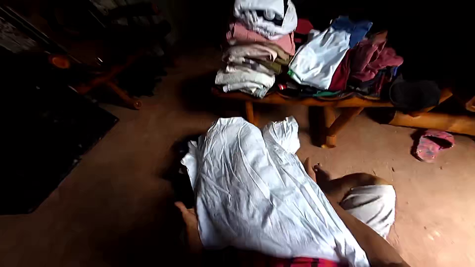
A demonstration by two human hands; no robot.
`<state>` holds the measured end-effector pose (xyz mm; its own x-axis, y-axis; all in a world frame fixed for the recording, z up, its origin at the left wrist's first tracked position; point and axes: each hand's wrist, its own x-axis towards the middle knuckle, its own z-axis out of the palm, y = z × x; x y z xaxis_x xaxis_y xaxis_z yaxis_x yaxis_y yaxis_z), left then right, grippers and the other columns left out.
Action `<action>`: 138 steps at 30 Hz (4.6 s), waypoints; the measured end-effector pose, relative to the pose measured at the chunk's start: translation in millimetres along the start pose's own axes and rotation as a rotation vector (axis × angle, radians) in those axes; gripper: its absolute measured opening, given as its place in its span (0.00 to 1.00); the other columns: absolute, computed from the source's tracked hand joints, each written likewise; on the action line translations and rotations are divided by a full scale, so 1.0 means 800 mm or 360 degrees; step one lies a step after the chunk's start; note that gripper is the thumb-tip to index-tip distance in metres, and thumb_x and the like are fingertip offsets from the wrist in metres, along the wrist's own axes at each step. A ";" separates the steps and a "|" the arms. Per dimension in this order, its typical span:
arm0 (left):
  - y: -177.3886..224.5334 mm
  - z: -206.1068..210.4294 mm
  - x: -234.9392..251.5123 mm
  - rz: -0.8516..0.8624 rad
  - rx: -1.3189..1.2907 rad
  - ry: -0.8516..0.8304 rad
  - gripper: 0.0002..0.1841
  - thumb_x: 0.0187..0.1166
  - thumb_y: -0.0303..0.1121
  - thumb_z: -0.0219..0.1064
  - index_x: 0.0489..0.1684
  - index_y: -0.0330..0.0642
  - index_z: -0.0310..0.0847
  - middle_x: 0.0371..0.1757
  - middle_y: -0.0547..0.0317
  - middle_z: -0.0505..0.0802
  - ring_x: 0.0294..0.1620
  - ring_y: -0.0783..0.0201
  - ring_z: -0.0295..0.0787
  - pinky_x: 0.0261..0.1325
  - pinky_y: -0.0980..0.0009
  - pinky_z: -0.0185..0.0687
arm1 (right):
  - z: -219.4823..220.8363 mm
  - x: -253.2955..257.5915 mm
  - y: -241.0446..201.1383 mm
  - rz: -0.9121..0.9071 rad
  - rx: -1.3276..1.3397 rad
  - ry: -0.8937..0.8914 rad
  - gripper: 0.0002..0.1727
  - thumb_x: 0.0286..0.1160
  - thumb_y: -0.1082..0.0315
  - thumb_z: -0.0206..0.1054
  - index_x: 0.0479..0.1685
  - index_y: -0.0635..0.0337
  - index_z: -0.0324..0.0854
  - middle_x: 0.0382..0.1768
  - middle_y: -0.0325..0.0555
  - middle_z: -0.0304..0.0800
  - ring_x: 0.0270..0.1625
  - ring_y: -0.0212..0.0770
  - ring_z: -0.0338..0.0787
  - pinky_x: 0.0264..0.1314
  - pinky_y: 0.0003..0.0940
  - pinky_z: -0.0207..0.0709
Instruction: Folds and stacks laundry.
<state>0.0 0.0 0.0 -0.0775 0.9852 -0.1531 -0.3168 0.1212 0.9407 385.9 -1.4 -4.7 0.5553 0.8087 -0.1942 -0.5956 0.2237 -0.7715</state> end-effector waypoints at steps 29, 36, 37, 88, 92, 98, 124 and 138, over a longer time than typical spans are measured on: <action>0.380 0.040 0.189 0.0872 0.0298 -0.0283 0.17 0.94 0.42 0.49 0.73 0.49 0.70 0.68 0.60 0.88 0.72 0.62 0.85 0.79 0.56 0.79 | 0.225 0.136 -0.239 -0.0350 0.0097 -0.1251 0.22 0.95 0.52 0.37 0.65 0.55 0.72 0.55 0.47 0.88 0.63 0.41 0.88 0.69 0.48 0.83; 0.363 0.036 0.205 0.0548 0.0994 0.0380 0.21 0.80 0.45 0.72 0.68 0.56 0.77 0.56 0.69 0.91 0.53 0.72 0.93 0.56 0.67 0.91 | 0.229 0.158 -0.237 -0.0128 -0.0905 -0.0798 0.14 0.84 0.64 0.66 0.63 0.56 0.78 0.48 0.43 0.92 0.50 0.39 0.93 0.56 0.39 0.89; 0.364 0.033 0.206 0.0486 0.1115 0.0398 0.22 0.79 0.44 0.73 0.70 0.56 0.77 0.56 0.69 0.90 0.50 0.74 0.92 0.54 0.70 0.91 | 0.230 0.157 -0.239 -0.0164 -0.1174 -0.0721 0.15 0.81 0.63 0.69 0.61 0.56 0.78 0.46 0.41 0.91 0.46 0.36 0.93 0.53 0.35 0.89; 0.031 0.216 -0.037 0.1112 0.0631 -0.0621 0.19 0.67 0.22 0.73 0.57 0.22 0.85 0.52 0.45 0.91 0.48 0.61 0.94 0.52 0.63 0.97 | 0.121 -0.096 -0.026 -0.0424 -0.0653 -0.0845 0.21 0.62 0.74 0.83 0.56 0.66 0.89 0.44 0.50 0.96 0.43 0.39 0.95 0.51 0.35 0.92; 0.079 0.180 0.016 0.1467 0.0793 -0.0763 0.15 0.76 0.37 0.70 0.58 0.44 0.89 0.50 0.58 0.95 0.46 0.68 0.92 0.47 0.68 0.91 | 0.106 -0.089 -0.062 -0.0335 -0.0645 -0.1328 0.07 0.74 0.76 0.72 0.47 0.67 0.88 0.39 0.42 0.95 0.40 0.30 0.91 0.49 0.30 0.88; 0.147 0.206 0.084 0.1342 0.1624 -0.1980 0.23 0.53 0.56 0.80 0.43 0.54 0.93 0.71 0.60 0.88 0.86 0.51 0.68 0.90 0.38 0.53 | 0.131 -0.080 -0.164 -0.0504 -0.0669 -0.2128 0.06 0.79 0.69 0.70 0.45 0.62 0.87 0.39 0.38 0.91 0.44 0.27 0.89 0.50 0.27 0.86; 0.020 -0.023 -0.045 0.0550 0.1518 -0.0860 0.07 0.72 0.28 0.73 0.42 0.39 0.92 0.49 0.58 0.96 0.55 0.69 0.92 0.65 0.67 0.88 | -0.042 -0.054 -0.004 -0.0078 -0.1293 -0.1695 0.10 0.76 0.69 0.70 0.50 0.63 0.90 0.47 0.42 0.96 0.49 0.29 0.92 0.59 0.32 0.88; -0.089 0.070 0.137 0.0840 0.1982 -0.0766 0.51 0.74 0.72 0.57 0.91 0.41 0.61 0.91 0.44 0.66 0.94 0.49 0.53 0.94 0.47 0.51 | 0.063 0.026 0.141 -0.0540 -0.2317 -0.1795 0.65 0.48 0.27 0.80 0.96 0.27 0.49 0.97 0.44 0.43 0.96 0.55 0.48 0.87 0.72 0.52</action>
<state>67.5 105.8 -67.0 0.4783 0.8617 0.1696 0.6860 -0.4872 0.5404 301.2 68.4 -65.2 -0.4280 0.9033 0.0294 0.6787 0.3428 -0.6495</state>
